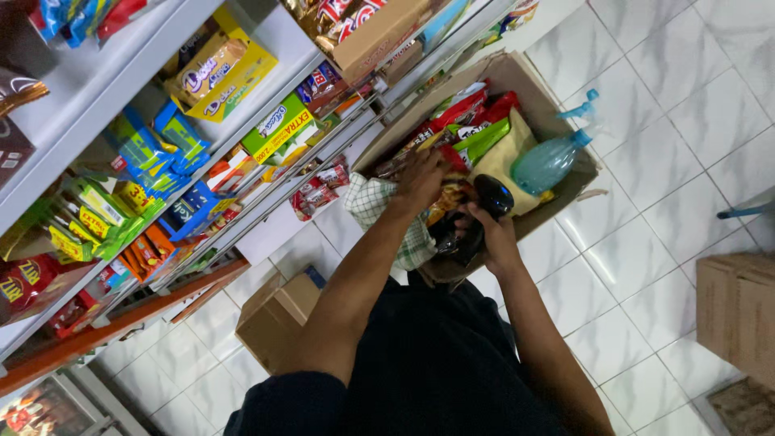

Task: The person scans snack packages with a handheld scanner, places them in a box, and wipes down store shelves with a cloth and a spray bottle.

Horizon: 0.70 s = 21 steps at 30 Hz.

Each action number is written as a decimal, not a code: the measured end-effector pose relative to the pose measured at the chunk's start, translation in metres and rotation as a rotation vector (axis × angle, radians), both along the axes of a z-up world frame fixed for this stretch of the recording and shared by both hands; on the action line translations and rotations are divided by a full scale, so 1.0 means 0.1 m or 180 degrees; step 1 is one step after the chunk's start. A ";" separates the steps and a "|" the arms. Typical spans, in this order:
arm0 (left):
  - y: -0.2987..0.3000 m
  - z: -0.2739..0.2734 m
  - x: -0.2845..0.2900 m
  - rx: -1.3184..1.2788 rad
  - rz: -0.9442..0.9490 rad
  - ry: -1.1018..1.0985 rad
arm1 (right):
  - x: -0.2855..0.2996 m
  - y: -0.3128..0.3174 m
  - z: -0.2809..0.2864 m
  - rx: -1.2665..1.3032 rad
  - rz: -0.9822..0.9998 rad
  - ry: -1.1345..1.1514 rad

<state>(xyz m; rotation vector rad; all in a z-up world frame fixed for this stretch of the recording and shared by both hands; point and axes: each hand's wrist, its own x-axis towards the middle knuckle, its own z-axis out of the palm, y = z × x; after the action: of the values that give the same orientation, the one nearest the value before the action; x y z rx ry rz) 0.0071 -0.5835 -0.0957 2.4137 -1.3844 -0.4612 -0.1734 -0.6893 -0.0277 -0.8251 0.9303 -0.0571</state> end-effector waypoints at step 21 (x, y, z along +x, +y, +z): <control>0.45 2.05 0.15 -0.1300 0.1638 0.0877 | 0.42 -0.29 0.04 -0.0494 -0.0565 -0.0674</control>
<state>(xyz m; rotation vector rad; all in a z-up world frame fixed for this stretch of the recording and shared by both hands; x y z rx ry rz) 0.0221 -0.5389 0.1091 2.1511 -0.6302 -0.3202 -0.1313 -0.7184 -0.0233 -0.8594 0.8031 -0.3680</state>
